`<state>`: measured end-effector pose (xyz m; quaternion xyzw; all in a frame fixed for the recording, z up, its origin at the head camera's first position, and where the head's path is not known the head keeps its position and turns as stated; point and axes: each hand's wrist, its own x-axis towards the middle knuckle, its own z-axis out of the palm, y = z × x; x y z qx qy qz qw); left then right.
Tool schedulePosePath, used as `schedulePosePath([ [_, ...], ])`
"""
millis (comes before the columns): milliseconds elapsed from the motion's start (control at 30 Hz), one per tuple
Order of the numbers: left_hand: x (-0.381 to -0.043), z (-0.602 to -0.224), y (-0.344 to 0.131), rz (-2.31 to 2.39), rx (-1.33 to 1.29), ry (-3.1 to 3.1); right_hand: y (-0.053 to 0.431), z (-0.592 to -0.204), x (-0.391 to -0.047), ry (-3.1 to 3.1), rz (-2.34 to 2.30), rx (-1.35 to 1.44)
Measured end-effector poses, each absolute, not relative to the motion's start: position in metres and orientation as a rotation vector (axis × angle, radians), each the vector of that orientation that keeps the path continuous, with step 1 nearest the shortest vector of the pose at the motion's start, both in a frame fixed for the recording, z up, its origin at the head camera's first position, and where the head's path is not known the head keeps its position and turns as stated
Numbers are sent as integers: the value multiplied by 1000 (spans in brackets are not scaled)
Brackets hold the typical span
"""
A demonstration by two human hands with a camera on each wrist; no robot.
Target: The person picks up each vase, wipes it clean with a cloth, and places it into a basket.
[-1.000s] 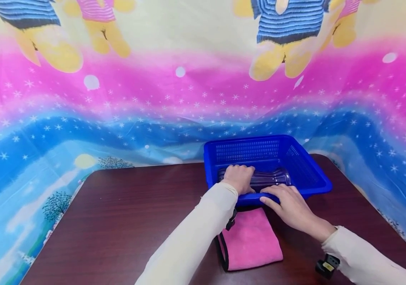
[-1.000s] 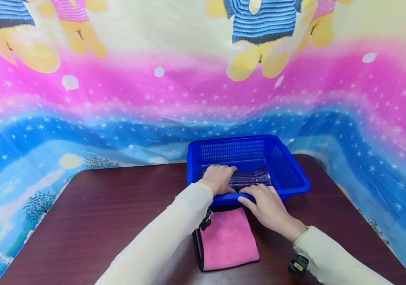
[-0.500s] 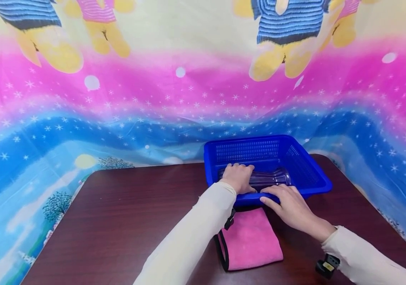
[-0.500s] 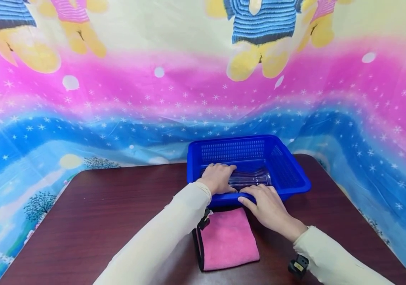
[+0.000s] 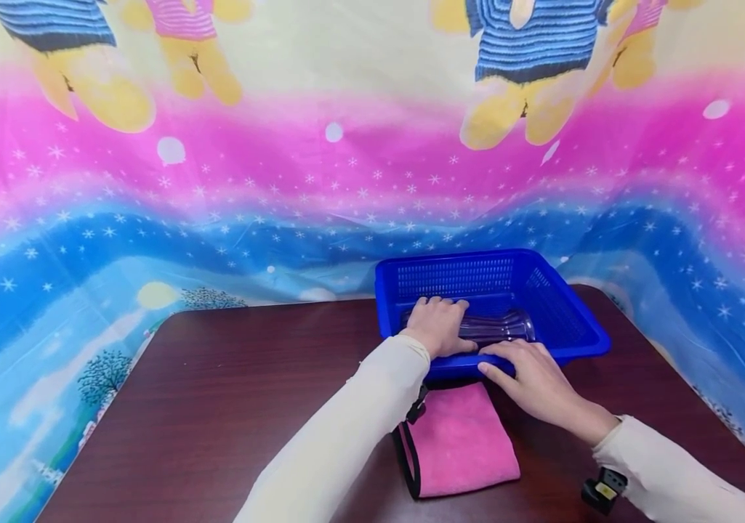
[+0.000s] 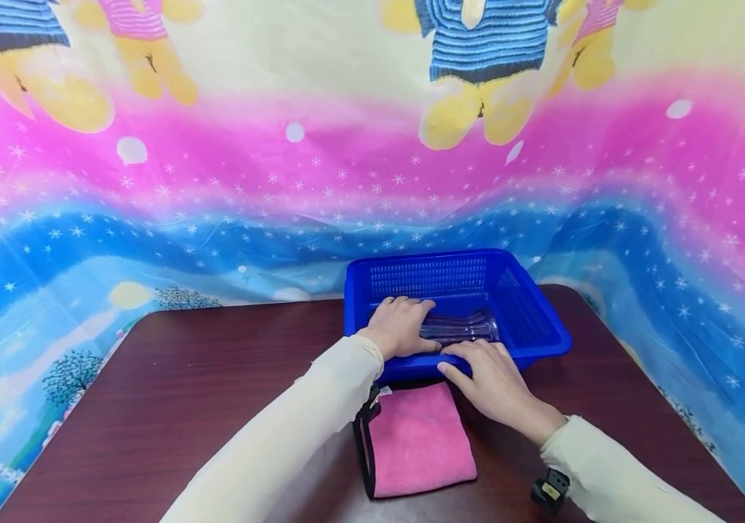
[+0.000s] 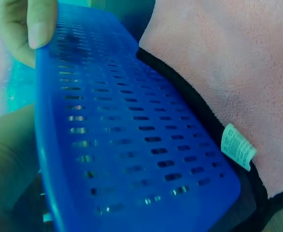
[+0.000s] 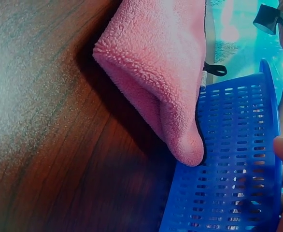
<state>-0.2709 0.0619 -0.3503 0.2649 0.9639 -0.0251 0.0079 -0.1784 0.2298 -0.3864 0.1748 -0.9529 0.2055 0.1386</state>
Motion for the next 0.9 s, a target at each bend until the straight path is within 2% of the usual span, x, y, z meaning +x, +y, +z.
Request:
schedulePosePath([
  [900,-268,-328,15,329,922,3169,227,-380,-188,-2736,738,437],
])
